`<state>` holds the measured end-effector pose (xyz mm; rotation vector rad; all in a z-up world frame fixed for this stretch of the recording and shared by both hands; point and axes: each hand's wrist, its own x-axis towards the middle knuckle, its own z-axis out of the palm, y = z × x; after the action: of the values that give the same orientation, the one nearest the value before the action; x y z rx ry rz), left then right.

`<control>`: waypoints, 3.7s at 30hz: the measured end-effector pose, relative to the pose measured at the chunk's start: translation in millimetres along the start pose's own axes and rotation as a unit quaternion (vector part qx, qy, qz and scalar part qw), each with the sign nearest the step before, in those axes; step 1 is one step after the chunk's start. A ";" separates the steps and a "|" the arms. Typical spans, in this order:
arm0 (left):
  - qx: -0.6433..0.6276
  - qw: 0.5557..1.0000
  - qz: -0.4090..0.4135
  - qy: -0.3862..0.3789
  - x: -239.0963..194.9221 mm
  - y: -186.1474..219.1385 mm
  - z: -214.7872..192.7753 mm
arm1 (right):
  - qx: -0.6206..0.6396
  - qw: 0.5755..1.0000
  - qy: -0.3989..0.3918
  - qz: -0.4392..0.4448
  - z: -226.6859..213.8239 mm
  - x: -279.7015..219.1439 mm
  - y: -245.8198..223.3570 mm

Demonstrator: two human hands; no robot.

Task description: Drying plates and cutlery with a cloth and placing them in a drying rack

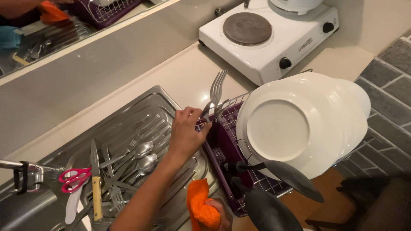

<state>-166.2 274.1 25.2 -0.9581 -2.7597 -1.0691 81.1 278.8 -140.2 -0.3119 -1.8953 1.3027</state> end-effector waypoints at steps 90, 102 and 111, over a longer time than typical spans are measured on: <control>0.146 0.937 0.262 0.181 -192.7 -113.6 -149.5 | -0.040 0.951 0.091 0.294 22.1 13.4 -103.0; -0.296 0.951 0.000 0.089 -219.3 -52.4 -197.5 | 0.105 0.989 -0.079 0.066 107.6 24.6 -215.9; -0.314 0.942 -0.107 0.051 -333.6 -91.1 -180.8 | 0.363 0.896 0.044 0.253 145.3 2.1 -228.3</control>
<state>19.9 -68.9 28.8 -0.6014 -2.5074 -2.0431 26.1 81.9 37.2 -0.4702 -1.1523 2.1940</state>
